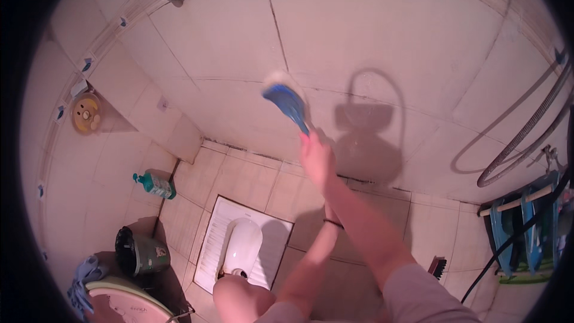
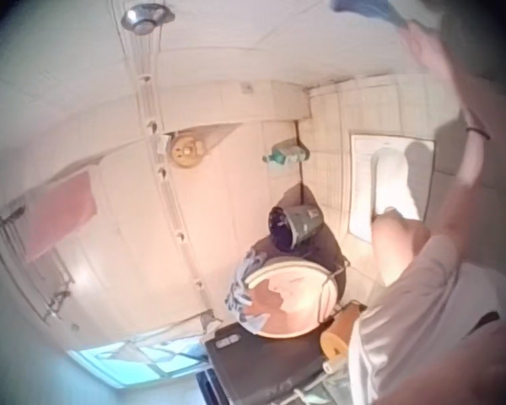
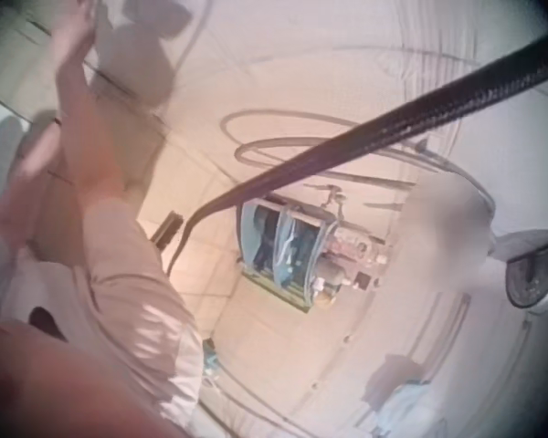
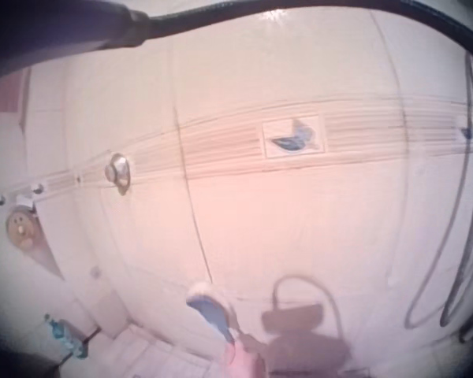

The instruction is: The person scrubs the tiled walls of a bathroom using a long-handled brush. They systematically clean the wall surfaces, moving around the shower area and scrubbing near the shower fixtures and a corner shelf. The person also briefly handles a bottle of cleaning liquid before continuing to scrub the walls.

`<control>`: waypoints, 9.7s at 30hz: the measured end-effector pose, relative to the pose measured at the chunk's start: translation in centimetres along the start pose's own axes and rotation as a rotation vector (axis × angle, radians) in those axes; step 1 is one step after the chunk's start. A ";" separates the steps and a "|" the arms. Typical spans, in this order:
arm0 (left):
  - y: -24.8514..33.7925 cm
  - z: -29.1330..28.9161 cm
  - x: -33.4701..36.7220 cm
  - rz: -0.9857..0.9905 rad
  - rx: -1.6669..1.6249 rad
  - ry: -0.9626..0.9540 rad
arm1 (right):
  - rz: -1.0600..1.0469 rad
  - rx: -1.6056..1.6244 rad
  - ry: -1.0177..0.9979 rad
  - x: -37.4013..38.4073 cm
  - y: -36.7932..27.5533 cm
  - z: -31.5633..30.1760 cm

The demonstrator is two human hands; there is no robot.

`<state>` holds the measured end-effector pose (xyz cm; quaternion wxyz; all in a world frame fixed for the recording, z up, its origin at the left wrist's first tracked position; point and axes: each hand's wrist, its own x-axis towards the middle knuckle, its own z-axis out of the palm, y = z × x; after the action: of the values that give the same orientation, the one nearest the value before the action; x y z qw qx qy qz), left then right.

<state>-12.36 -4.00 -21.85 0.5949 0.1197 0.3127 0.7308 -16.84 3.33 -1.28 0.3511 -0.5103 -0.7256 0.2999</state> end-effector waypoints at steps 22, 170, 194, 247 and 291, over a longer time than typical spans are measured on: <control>-2.1 0.4 -2.3 -0.180 -0.006 0.096 | -0.099 -0.088 0.061 -1.0 5.3 2.4; 6.3 21.1 -4.0 0.430 2.141 -0.291 | 0.390 1.514 0.798 -3.8 13.8 -22.7; 10.3 11.1 -3.1 -0.028 2.380 -0.404 | 0.367 -0.306 1.130 -7.9 23.4 -44.0; 36.7 51.6 -24.9 -0.706 2.541 -0.104 | -0.348 -0.967 0.246 -1.5 -18.6 -87.9; 35.9 44.3 -22.0 -0.399 2.181 -0.373 | 0.306 -1.938 0.401 2.8 -75.4 -109.0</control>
<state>-10.82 -14.26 38.39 0.3161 0.6315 0.7044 -0.0710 31.50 -8.20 121.62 -0.1428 -0.7054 -0.5108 -0.4703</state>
